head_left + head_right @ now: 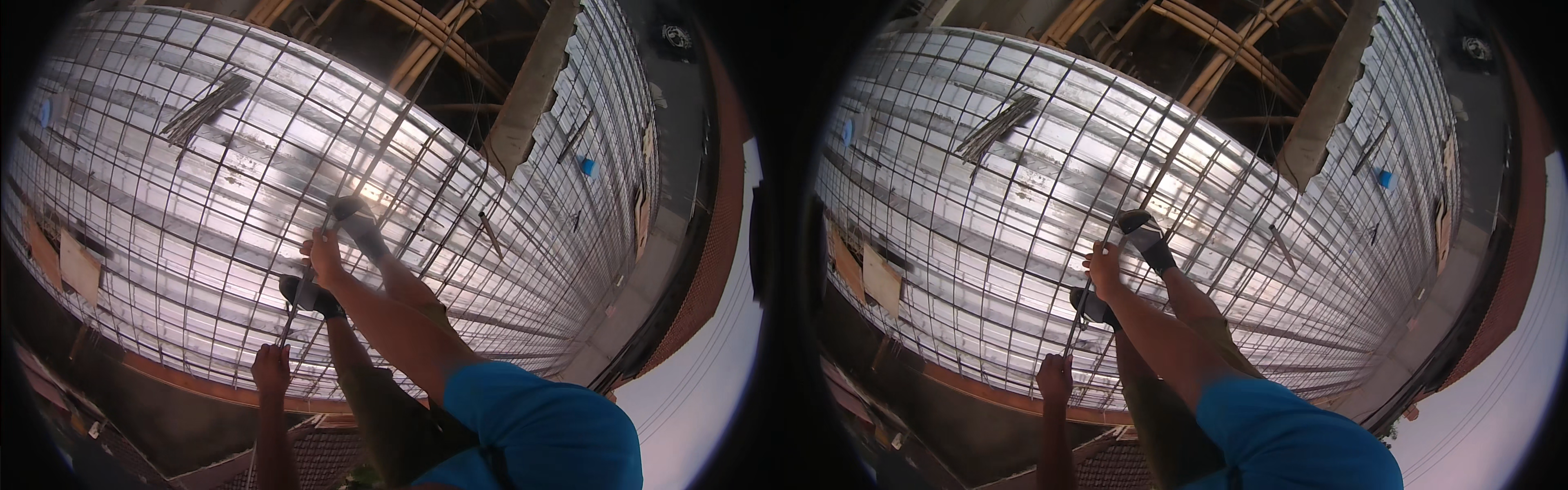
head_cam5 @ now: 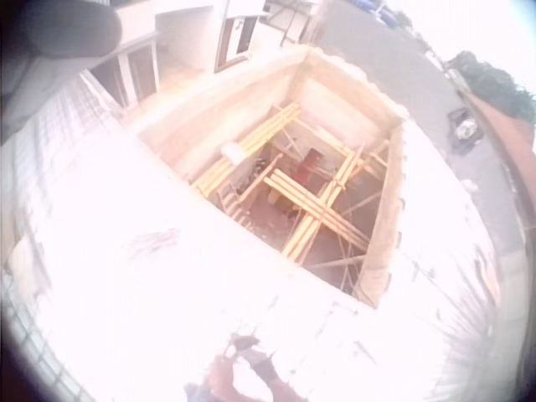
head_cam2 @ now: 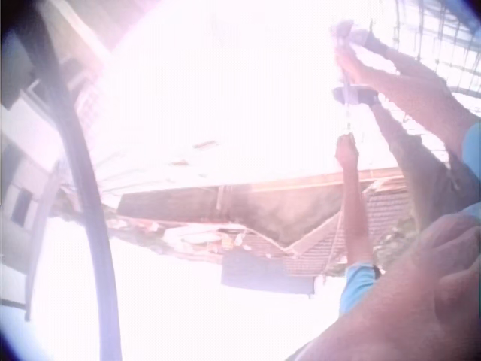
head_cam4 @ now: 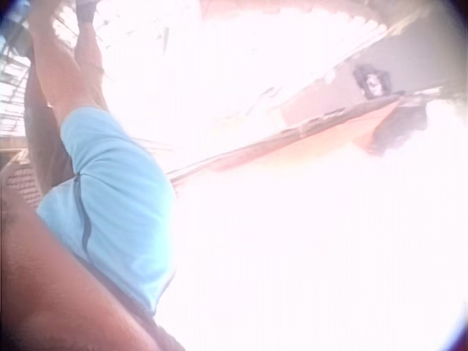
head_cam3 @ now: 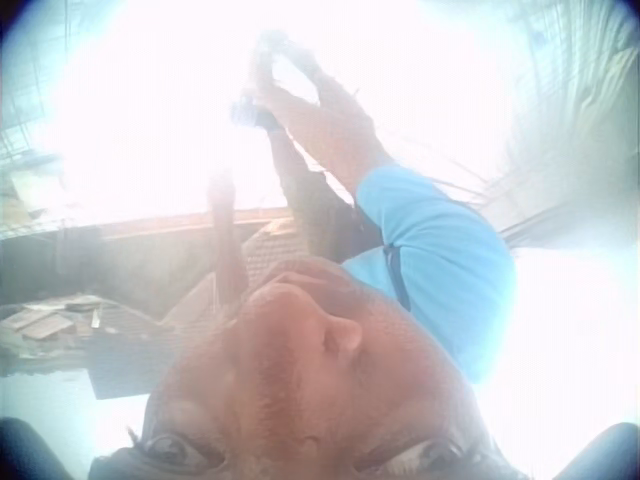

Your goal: The person stands on a metal grid structure and uses pliers to bend and secure metal rods into the grid. They repeatedly position rods, clamp them with pliers, and adjust the grid to maintain alignment.

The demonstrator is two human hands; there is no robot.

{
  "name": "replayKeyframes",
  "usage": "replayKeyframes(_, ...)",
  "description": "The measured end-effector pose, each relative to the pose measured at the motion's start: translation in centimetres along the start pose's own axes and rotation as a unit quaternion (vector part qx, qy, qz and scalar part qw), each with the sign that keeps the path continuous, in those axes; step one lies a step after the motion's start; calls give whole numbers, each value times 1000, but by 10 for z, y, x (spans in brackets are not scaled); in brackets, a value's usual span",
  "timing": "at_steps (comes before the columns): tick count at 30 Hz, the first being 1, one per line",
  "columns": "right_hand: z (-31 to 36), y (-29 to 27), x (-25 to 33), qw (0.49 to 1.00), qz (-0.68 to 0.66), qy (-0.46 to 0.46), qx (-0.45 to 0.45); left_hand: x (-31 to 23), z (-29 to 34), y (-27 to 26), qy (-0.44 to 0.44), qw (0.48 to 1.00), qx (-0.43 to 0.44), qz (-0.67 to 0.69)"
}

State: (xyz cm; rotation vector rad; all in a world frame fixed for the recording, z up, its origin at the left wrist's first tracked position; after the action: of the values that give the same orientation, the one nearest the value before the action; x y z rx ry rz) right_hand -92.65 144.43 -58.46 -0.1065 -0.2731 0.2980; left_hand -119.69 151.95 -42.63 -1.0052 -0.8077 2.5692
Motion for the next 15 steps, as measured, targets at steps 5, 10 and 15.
replayKeyframes(5, -28, 15, -29, 975, 95, -91, -176, -48, -52, -3, 9, 1000, -10, -15)
replayKeyframes(10, -75, 17, 20, 896, 280, -192, -287, 4, 48, -44, -30, 997, -26, -69)
replayKeyframes(15, -209, -16, 13, 837, 367, -299, -275, 76, 97, -44, -19, 997, 4, -79)
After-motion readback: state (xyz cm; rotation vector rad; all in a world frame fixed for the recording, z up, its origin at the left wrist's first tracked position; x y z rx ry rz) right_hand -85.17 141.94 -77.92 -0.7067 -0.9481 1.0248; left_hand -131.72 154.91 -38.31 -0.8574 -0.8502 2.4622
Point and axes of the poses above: each hand's wrist, its own z-axis away from the middle knuckle, its own y-axis out of the palm, x = y × z, the point moved 4 cm from there along -z, towards the middle knuckle, and after that the axes turned 13 degrees about z, right-handed, at the moved point
